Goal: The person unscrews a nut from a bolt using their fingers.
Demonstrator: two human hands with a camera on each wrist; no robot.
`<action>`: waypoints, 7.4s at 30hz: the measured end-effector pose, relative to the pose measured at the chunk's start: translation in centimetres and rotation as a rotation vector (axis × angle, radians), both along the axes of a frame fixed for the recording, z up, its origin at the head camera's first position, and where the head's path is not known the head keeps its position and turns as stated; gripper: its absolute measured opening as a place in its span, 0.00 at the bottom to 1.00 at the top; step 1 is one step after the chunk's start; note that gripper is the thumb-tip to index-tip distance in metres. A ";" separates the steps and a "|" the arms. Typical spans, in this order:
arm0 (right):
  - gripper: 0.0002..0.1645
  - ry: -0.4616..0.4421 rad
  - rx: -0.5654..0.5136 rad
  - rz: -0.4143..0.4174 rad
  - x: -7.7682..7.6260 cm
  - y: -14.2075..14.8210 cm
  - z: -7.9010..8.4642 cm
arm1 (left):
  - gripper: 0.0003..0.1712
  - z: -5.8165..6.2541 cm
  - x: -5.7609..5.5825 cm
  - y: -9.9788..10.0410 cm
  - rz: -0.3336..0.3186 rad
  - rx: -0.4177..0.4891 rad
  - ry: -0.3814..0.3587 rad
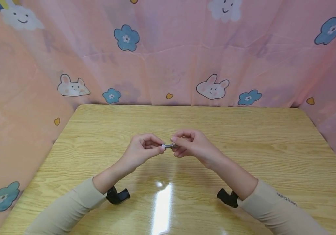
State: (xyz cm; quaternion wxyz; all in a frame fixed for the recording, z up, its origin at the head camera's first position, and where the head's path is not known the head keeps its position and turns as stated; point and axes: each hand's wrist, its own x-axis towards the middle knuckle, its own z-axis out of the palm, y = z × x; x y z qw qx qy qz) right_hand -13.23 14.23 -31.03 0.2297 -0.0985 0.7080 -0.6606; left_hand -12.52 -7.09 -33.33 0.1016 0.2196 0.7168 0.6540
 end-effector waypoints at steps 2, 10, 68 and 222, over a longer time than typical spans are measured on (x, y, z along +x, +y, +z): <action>0.11 -0.010 -0.002 0.000 0.0 0.0 0.0 | 0.07 0.0 0.0 0.0 0.000 0.000 0.000; 0.10 0.020 -0.016 0.009 0.0 0.2 -0.4 | 0.07 -0.1 -0.1 0.0 0.004 0.001 -0.011; 0.05 -0.027 -0.065 0.036 0.1 0.2 0.1 | 0.08 -0.4 0.0 0.0 -0.005 0.020 0.004; 0.05 -0.041 -0.106 0.025 -0.1 0.3 -0.5 | 0.08 -0.8 -0.3 -0.5 0.004 0.009 -0.019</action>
